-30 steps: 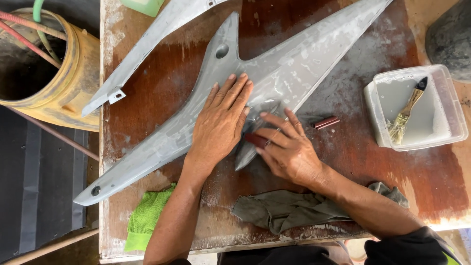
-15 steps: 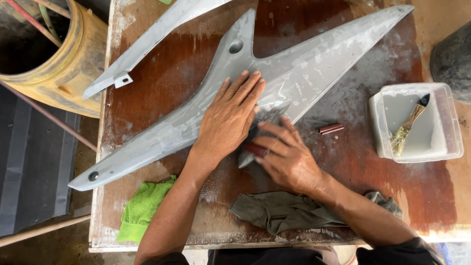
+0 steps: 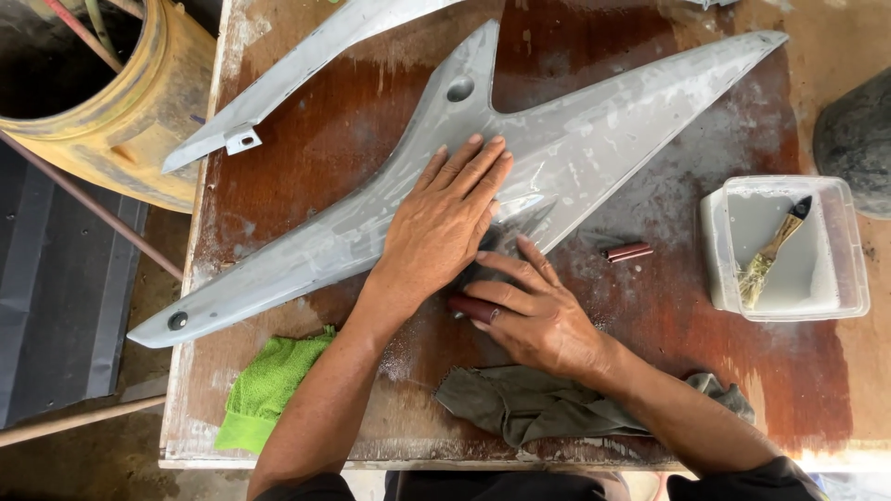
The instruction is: The person sands a gray metal motorcycle part on a wooden table using a sanding block. They hold the part steady with one hand while sanding the surface with the other, focusing on the edges and flat areas.
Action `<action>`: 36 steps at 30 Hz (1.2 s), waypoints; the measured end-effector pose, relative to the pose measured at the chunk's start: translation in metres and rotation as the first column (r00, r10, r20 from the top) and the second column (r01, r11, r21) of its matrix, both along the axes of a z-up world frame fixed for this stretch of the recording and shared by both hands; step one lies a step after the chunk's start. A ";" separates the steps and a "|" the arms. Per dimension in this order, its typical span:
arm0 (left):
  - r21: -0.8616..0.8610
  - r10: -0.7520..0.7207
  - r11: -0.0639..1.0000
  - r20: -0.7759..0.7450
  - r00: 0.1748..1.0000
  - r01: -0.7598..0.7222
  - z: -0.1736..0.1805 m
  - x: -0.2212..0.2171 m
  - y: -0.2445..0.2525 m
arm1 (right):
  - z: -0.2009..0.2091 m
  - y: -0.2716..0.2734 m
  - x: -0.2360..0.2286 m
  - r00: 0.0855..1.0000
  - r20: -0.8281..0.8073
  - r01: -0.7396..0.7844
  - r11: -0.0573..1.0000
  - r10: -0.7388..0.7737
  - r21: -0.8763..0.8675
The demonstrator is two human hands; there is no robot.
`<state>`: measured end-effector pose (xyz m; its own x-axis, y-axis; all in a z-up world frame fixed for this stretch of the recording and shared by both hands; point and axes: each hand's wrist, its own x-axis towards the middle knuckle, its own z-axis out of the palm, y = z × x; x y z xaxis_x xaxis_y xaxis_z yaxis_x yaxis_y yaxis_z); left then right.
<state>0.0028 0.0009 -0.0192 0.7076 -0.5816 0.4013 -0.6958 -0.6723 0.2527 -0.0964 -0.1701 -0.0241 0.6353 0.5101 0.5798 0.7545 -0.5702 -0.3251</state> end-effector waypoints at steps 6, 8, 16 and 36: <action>-0.012 -0.002 1.000 -0.017 1.000 0.002 0.005 -0.001 0.000 | -0.006 -0.017 0.010 0.983 0.037 0.182 0.981 -0.180 -0.064; -0.007 -0.001 1.000 -0.016 1.000 0.001 0.002 0.001 0.000 | -0.012 -0.012 0.005 0.993 0.012 0.121 0.990 -0.120 -0.072; 0.005 0.000 1.000 -0.027 1.000 0.000 0.005 -0.001 0.001 | -0.016 -0.016 0.008 0.994 0.032 0.111 0.990 -0.109 -0.083; -0.007 0.006 1.000 0.002 1.000 -0.006 -0.003 0.002 -0.001 | -0.003 -0.011 0.001 0.999 -0.042 0.013 0.991 -0.019 -0.135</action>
